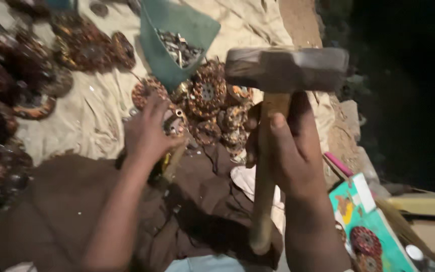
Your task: The person sits on the ground and disassembles copper-wound motor armatures, using pliers to pry components and a hammer to drive parts out of the windings. They fit a metal cylinder over each armature and hammer it to press the bearing free, setting processed pieces aside on the cloth.
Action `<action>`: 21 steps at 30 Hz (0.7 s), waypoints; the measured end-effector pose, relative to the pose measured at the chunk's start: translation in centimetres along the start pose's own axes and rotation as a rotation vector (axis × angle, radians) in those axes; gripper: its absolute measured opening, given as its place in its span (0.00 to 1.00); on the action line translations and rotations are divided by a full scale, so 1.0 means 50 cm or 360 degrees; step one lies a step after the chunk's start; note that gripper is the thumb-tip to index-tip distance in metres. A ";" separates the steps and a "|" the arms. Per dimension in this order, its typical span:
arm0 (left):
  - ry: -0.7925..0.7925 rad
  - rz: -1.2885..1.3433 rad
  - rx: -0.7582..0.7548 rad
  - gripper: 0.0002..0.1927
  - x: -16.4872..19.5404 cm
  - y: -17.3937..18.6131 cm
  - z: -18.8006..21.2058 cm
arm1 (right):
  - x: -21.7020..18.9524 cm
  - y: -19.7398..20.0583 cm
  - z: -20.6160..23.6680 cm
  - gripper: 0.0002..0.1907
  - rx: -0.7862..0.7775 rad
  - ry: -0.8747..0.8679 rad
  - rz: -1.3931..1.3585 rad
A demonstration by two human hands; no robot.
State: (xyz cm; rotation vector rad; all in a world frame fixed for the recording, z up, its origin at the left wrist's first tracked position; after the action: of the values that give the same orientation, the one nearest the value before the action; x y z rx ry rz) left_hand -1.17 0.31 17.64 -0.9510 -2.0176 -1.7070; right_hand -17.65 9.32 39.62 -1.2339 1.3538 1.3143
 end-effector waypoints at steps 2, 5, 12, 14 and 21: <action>0.0015 -0.0035 -0.0032 0.58 -0.005 -0.008 0.000 | 0.013 -0.032 -0.021 0.25 0.0070 -0.0284 0.0213; -0.0114 0.0148 0.0159 0.51 -0.005 -0.006 0.007 | 0.035 -0.096 -0.042 0.37 -0.0124 0.0246 0.1487; -0.0032 0.0071 0.0019 0.55 -0.005 -0.008 0.006 | 0.080 0.014 -0.039 0.32 -0.0201 -0.0534 0.0463; 0.0103 -0.0053 -0.0076 0.52 -0.002 -0.006 0.004 | -0.019 0.034 -0.036 0.28 -0.0146 -0.0074 0.0186; 0.0122 -0.0054 -0.0121 0.55 0.020 0.009 -0.002 | -0.038 0.013 -0.043 0.18 0.0075 0.0168 0.0775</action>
State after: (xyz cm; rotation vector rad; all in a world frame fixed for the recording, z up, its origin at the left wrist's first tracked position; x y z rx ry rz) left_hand -1.63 0.52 18.62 -0.8663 -1.9431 -1.8211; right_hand -17.92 7.28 41.75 -0.9849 1.8287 1.5483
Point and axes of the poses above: each hand's wrist, its own z-axis away from the middle knuckle, its own y-axis out of the back of the hand, x = y × z, the point moved 6 cm from there along -z, towards the middle knuckle, and after that the axes turned 5 degrees about -y, right-handed, at the moved point
